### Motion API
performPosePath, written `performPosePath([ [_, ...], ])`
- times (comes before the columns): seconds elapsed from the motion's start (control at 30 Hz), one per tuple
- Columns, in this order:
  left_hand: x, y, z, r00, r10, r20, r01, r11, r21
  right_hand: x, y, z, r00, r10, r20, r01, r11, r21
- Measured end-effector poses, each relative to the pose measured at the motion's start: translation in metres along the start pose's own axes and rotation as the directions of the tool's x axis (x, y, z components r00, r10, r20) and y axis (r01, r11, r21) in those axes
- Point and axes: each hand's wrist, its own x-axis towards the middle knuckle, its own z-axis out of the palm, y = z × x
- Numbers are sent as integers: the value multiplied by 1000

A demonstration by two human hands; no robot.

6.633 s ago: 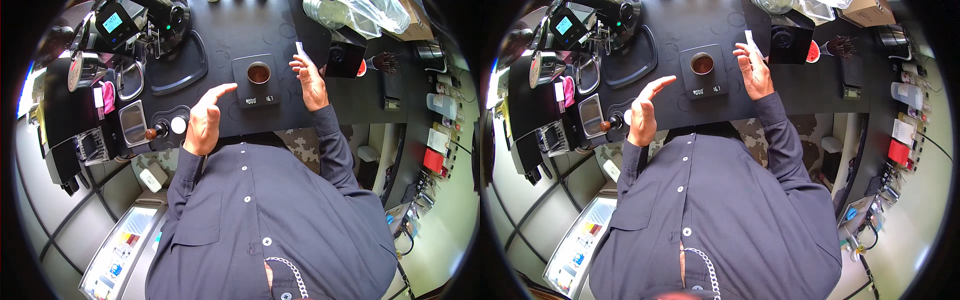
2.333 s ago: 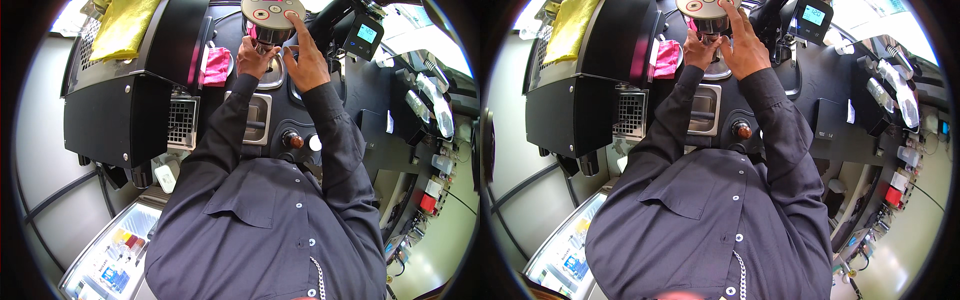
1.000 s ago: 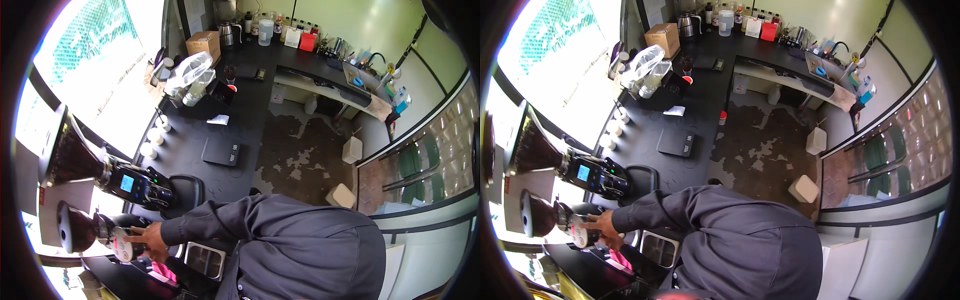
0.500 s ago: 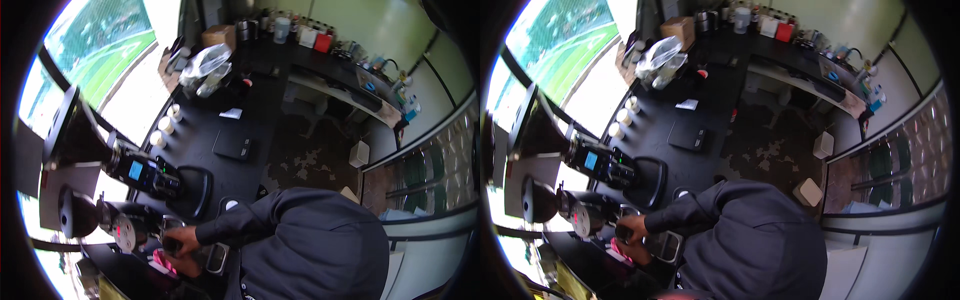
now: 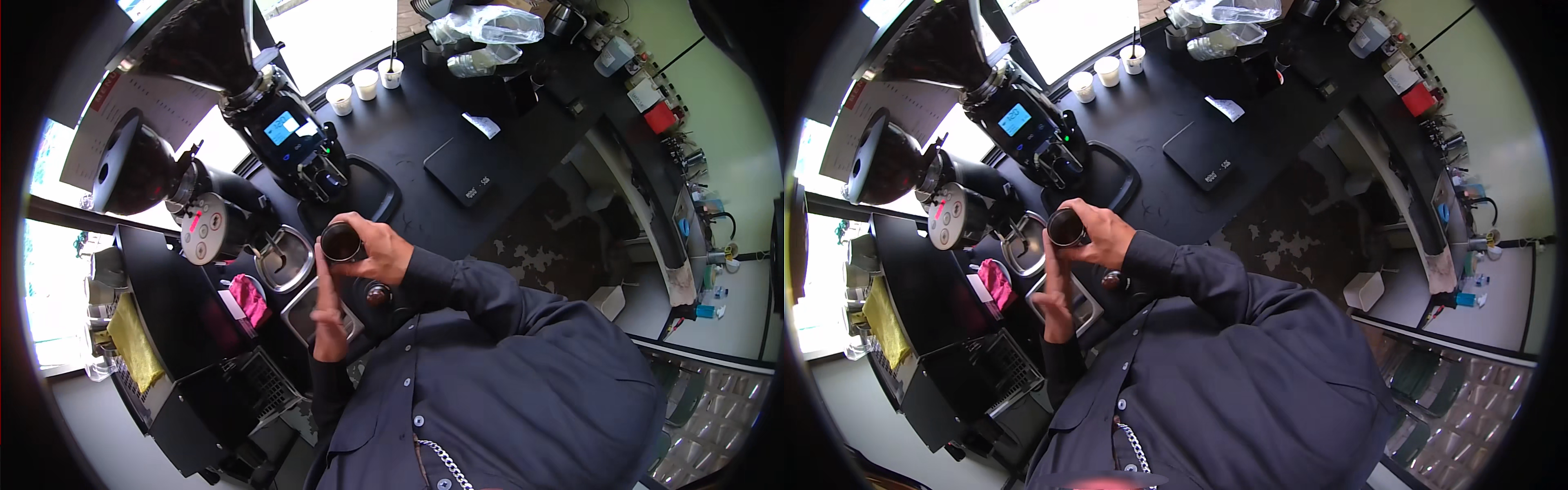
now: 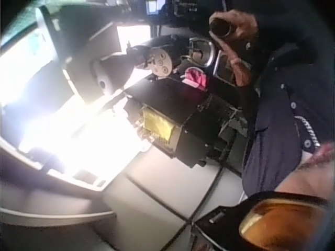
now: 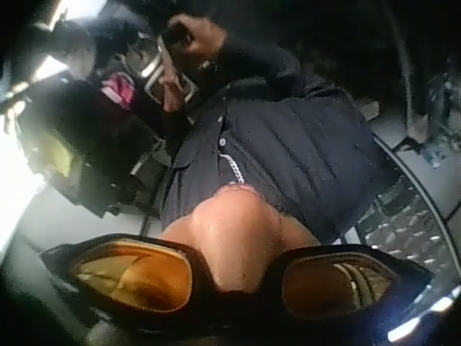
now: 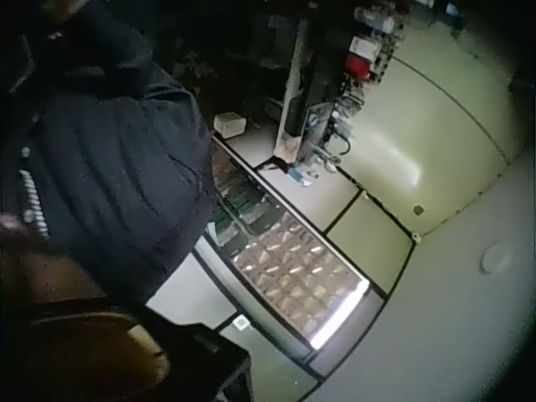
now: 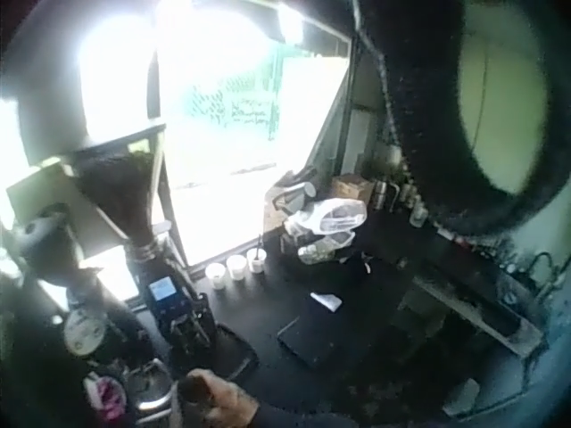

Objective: Grinding coffee beans, weighing grounds on a scale, and preparing espresso.

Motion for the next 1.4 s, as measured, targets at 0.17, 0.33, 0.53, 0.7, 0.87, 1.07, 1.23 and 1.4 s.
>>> performPosePath([
  [0.17,11,13,54,995,-85,-55,91,989,116,-3,35,-93,964,-254,-79,191,868,-458],
  [0.33,34,11,118,978,-171,-118,184,977,108,-13,91,-219,975,-69,-212,-95,731,-676],
  [0.53,52,-18,204,950,-312,31,295,924,244,-17,136,-271,989,42,-144,-116,820,-560],
  [0.7,73,-10,242,932,-363,-8,346,882,320,-2,152,-278,999,-45,-9,31,814,-580],
  [0.87,68,-5,244,901,-372,-225,425,861,281,14,145,-304,985,-47,164,114,898,-426],
  [1.07,70,-1,249,893,-351,-283,430,852,299,60,59,-353,980,-196,-47,199,976,88],
  [1.23,67,-5,264,898,-312,-310,403,866,296,72,25,-361,952,-304,29,302,951,59],
  [1.4,73,-2,273,894,-353,-278,429,852,299,61,41,-364,965,-253,73,239,958,160],
])
